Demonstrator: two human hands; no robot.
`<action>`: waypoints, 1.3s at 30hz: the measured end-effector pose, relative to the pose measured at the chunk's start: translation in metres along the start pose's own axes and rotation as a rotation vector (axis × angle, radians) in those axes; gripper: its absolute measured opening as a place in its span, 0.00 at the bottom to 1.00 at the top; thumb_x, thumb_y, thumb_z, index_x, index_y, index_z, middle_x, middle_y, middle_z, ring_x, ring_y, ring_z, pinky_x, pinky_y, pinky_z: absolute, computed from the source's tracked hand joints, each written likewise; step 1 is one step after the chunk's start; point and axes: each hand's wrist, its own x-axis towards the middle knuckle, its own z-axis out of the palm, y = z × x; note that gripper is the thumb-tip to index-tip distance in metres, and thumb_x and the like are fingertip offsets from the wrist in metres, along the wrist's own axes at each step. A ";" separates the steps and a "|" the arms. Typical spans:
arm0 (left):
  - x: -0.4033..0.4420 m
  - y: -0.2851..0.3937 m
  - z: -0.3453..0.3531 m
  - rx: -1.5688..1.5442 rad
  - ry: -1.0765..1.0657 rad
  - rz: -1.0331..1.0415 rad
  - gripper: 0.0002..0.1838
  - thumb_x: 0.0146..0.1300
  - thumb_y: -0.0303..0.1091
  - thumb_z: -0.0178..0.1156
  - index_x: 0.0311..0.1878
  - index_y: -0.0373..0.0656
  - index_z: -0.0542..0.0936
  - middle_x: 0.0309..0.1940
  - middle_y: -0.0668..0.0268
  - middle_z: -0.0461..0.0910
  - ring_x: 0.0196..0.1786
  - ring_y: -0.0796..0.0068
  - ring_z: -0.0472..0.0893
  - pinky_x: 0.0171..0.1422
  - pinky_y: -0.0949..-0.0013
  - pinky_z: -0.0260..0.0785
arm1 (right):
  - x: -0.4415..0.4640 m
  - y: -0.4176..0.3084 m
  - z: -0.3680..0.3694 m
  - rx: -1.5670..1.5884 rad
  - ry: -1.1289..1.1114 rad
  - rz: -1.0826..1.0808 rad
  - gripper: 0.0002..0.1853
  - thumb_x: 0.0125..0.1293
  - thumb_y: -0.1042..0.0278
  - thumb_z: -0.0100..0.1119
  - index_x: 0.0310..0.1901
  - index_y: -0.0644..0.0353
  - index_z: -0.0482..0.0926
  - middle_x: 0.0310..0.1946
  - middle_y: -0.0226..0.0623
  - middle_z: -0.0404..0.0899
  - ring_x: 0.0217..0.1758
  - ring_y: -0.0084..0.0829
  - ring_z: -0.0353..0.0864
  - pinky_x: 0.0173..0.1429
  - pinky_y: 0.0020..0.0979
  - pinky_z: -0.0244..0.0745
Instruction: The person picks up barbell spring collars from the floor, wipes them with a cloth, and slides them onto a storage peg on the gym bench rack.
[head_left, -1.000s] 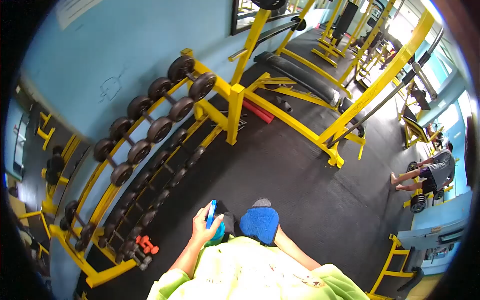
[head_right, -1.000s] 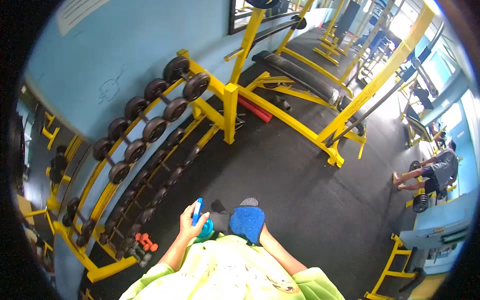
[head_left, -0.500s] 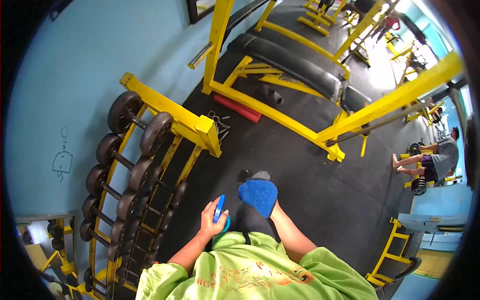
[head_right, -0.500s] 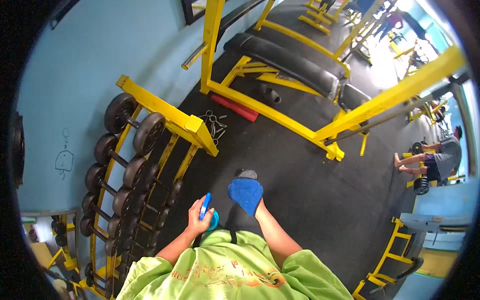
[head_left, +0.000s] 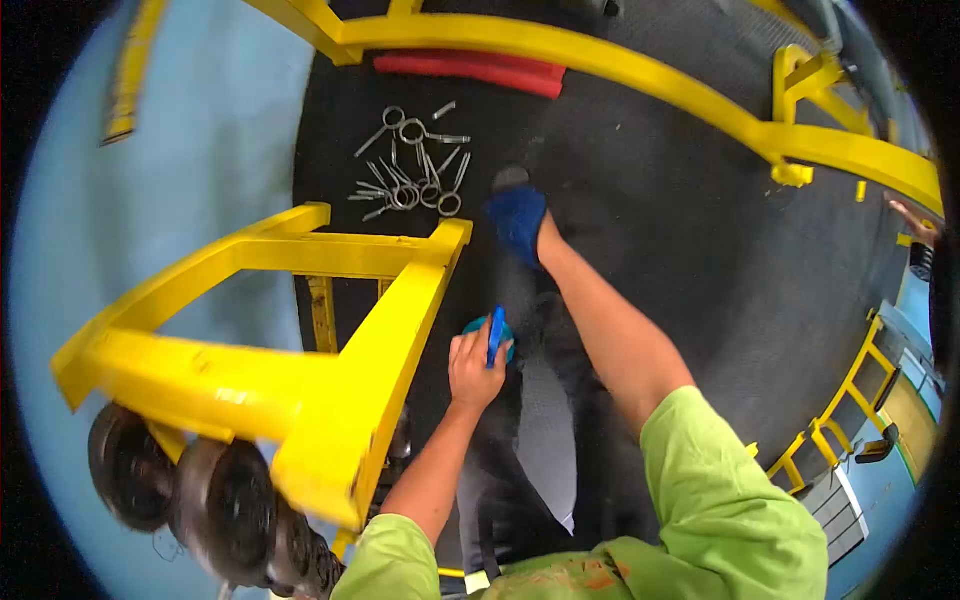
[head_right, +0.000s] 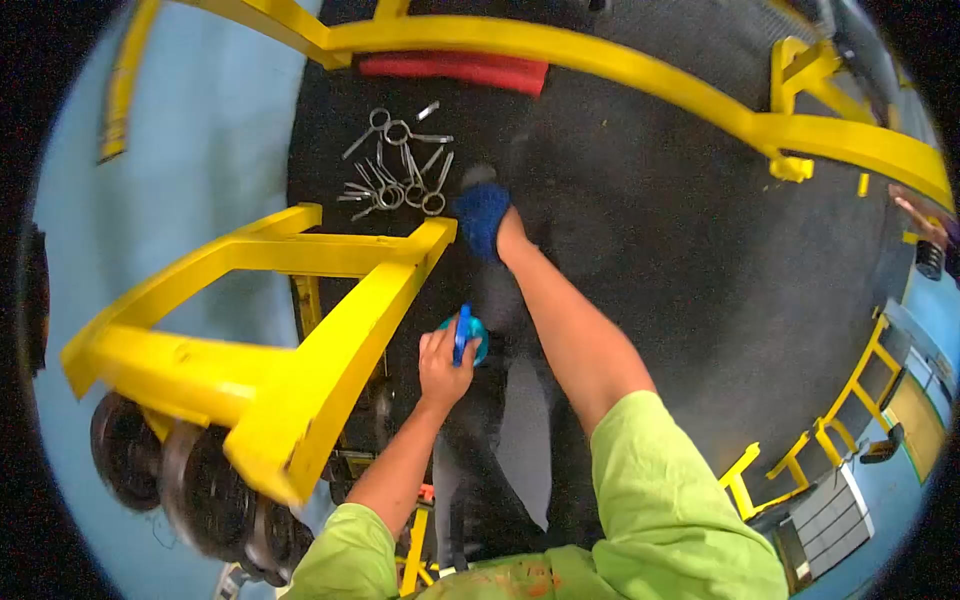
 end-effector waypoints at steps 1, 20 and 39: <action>0.009 -0.016 0.012 0.009 -0.031 -0.015 0.26 0.54 0.35 0.65 0.56 0.38 0.75 0.37 0.55 0.78 0.40 0.54 0.75 0.50 0.60 0.66 | 0.019 0.007 0.016 0.081 -0.206 0.102 0.11 0.56 0.68 0.55 0.42 0.51 0.81 0.39 0.40 0.82 0.43 0.38 0.81 0.47 0.35 0.76; 0.038 -0.160 0.072 0.317 -0.258 -0.428 0.27 0.61 0.45 0.58 0.60 0.41 0.71 0.60 0.49 0.69 0.63 0.44 0.65 0.69 0.52 0.53 | 0.092 -0.010 0.172 0.685 0.095 0.851 0.12 0.63 0.67 0.49 0.44 0.60 0.79 0.37 0.48 0.81 0.42 0.48 0.81 0.48 0.41 0.75; -0.074 0.263 -0.310 -1.300 -0.249 -0.552 0.21 0.72 0.47 0.45 0.61 0.45 0.64 0.48 0.58 0.75 0.42 0.61 0.80 0.47 0.59 0.73 | -0.165 -0.281 -0.400 1.337 -0.229 0.050 0.13 0.63 0.65 0.55 0.47 0.60 0.80 0.35 0.33 0.82 0.34 0.29 0.80 0.37 0.30 0.75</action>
